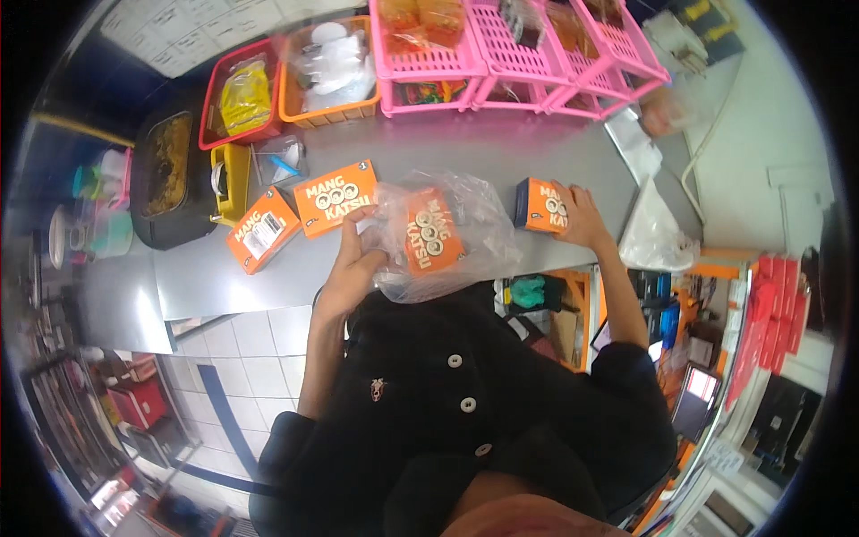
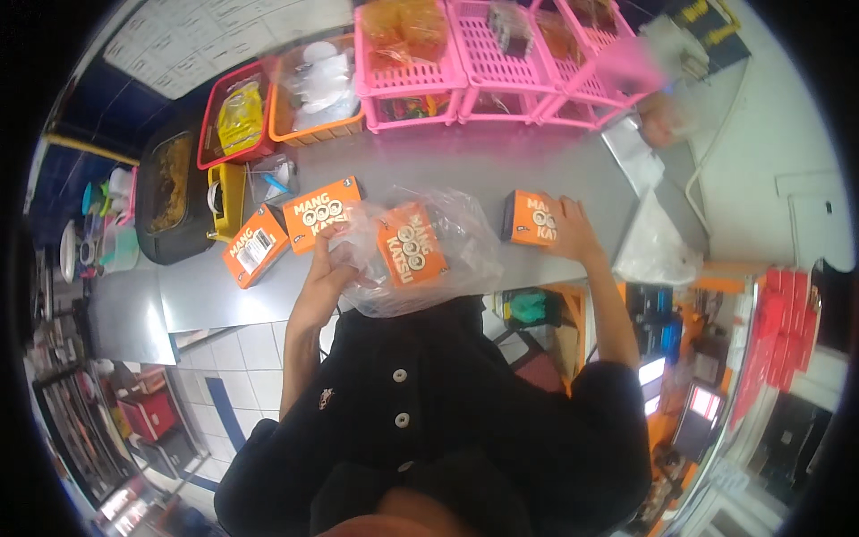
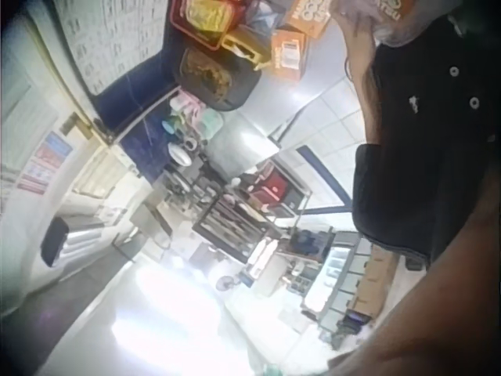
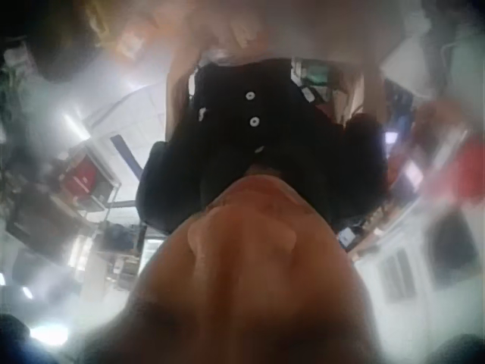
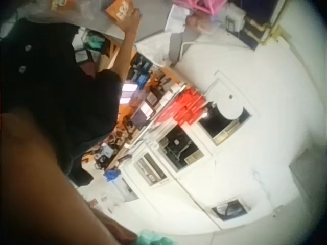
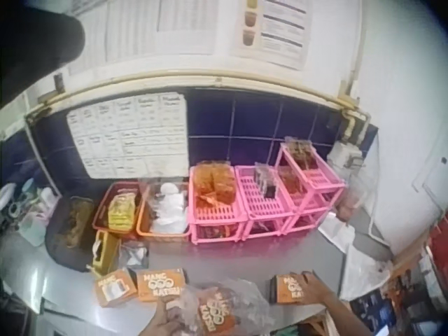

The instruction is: The person places several food boxes into a plastic bag, ties it, and then prepares a small portion of food by placing it in a separate bag and adding a liquid from a bottle.

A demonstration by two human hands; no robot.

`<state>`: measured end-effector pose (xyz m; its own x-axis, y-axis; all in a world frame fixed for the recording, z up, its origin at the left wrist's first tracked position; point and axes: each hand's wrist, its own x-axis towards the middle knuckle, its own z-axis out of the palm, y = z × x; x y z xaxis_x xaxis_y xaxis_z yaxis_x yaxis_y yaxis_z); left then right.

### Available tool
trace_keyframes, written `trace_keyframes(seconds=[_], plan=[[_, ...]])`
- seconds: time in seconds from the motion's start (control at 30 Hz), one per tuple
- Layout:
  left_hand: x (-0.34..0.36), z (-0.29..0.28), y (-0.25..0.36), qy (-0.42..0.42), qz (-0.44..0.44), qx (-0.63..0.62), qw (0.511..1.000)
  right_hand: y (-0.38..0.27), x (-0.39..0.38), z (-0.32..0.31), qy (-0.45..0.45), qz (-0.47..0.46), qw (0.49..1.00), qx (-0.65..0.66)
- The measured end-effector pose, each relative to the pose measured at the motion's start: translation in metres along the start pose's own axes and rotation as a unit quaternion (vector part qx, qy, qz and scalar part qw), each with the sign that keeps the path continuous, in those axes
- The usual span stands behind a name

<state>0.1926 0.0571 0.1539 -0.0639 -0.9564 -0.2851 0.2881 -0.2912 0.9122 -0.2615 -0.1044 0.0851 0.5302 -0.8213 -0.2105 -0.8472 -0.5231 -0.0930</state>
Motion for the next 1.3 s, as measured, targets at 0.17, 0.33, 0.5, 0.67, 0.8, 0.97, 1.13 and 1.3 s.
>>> trace_keyframes(seconds=[0.17,0.33,0.5,0.67,0.8,0.97,1.13,1.3], plan=[[0.001,0.011,-0.01,0.082,-0.02,0.008,0.996,-0.019,-0.008,-0.047,0.127,0.106,0.967,0.193],[0.007,0.017,-0.004,0.159,-0.071,-0.006,0.985,-0.027,0.002,0.003,-0.107,0.099,0.645,0.75],[0.006,0.023,0.001,0.226,0.05,0.116,0.966,-0.17,0.081,0.006,-0.365,-0.068,0.542,0.754],[-0.018,0.011,0.001,0.218,0.04,0.222,0.95,-0.204,0.104,-0.021,-0.372,-0.013,0.62,0.69],[-0.026,0.024,0.001,0.13,0.004,0.191,0.973,-0.218,0.095,-0.033,-0.129,-0.064,0.809,0.569],[-0.014,0.022,0.002,0.085,0.073,0.133,0.985,-0.197,0.073,-0.037,-0.091,0.217,0.94,0.249],[-0.001,0.042,0.007,-0.007,0.041,0.192,0.98,-0.194,0.064,-0.005,-0.045,0.299,0.939,0.166],[0.01,0.039,0.003,-0.008,0.075,0.188,0.979,-0.193,0.057,-0.019,-0.047,0.393,0.902,0.175]])
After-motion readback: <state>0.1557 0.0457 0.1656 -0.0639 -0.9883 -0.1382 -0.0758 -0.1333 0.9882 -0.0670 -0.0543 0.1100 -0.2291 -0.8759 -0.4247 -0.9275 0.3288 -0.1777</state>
